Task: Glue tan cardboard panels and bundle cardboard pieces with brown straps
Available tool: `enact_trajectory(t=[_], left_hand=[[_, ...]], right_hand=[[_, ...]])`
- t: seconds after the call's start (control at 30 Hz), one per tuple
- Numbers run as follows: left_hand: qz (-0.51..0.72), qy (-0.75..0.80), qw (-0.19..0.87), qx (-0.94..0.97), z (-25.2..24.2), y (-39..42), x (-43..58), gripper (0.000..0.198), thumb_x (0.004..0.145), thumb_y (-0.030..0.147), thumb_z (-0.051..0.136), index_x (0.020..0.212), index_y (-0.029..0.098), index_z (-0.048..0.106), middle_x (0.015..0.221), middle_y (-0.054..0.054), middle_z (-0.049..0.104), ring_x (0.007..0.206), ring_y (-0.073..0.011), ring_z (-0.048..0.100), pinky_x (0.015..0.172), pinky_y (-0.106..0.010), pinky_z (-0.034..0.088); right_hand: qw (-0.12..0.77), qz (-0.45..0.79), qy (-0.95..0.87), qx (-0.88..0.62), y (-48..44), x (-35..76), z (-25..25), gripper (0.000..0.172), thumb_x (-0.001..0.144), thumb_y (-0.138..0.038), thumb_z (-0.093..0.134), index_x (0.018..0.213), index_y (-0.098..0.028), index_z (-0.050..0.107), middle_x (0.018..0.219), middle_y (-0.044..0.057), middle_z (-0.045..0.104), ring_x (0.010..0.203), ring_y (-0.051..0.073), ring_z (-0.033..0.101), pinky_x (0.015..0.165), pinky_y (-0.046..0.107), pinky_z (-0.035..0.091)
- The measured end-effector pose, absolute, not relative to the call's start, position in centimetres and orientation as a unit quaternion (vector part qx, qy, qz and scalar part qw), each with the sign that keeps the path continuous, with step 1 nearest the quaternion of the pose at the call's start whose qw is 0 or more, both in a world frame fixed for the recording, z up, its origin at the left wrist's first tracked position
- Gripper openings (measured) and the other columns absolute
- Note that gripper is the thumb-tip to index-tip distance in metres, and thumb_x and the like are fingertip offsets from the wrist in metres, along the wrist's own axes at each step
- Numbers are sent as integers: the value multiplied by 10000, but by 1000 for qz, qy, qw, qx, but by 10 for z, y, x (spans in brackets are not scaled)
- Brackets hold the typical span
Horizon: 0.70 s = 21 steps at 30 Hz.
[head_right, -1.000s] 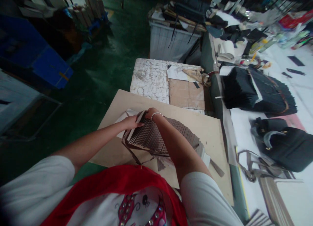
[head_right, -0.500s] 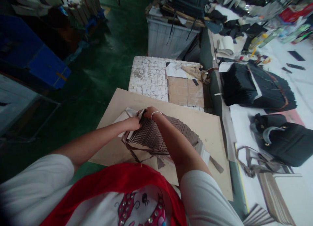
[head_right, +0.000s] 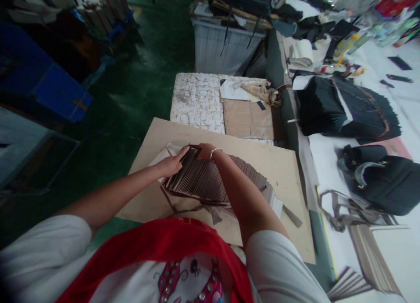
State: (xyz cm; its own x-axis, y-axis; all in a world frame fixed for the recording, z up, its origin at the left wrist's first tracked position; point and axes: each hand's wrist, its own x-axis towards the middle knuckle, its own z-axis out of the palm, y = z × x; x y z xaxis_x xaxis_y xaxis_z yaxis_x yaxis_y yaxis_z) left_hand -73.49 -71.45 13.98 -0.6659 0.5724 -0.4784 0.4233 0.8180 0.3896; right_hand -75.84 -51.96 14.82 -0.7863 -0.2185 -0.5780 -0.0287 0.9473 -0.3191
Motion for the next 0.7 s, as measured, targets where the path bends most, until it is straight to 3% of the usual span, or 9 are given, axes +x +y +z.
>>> enact_trajectory(t=[0.2, 0.3, 0.7], left_hand=[[138, 898, 295, 297, 134, -711, -739, 574, 838, 180, 322, 1403, 267, 269, 1201, -82, 592, 1017, -205, 592, 885, -297, 423], [146, 898, 291, 294, 134, -711, -740, 560, 833, 179, 335, 1389, 241, 302, 1199, -90, 594, 1028, -210, 590, 900, -302, 424], [157, 898, 283, 299, 135, -712, -741, 490, 830, 168, 346, 1317, 199, 395, 1225, -86, 578, 1094, -192, 560, 934, -289, 411]], right_hand=[[339, -133, 931, -35, -528, -764, 148, 487, 739, -221, 587, 1226, -215, 572, 1105, 61, 644, 998, 219, 592, 764, 227, 462], [335, -125, 933, -34, -528, -766, 143, 413, 767, -298, 575, 1164, -193, 619, 1096, 83, 646, 991, 235, 593, 773, 243, 461], [323, -111, 938, -50, -525, -764, 141, 365, 793, -333, 560, 1139, -242, 632, 1059, 27, 662, 966, 191, 602, 738, 197, 431]])
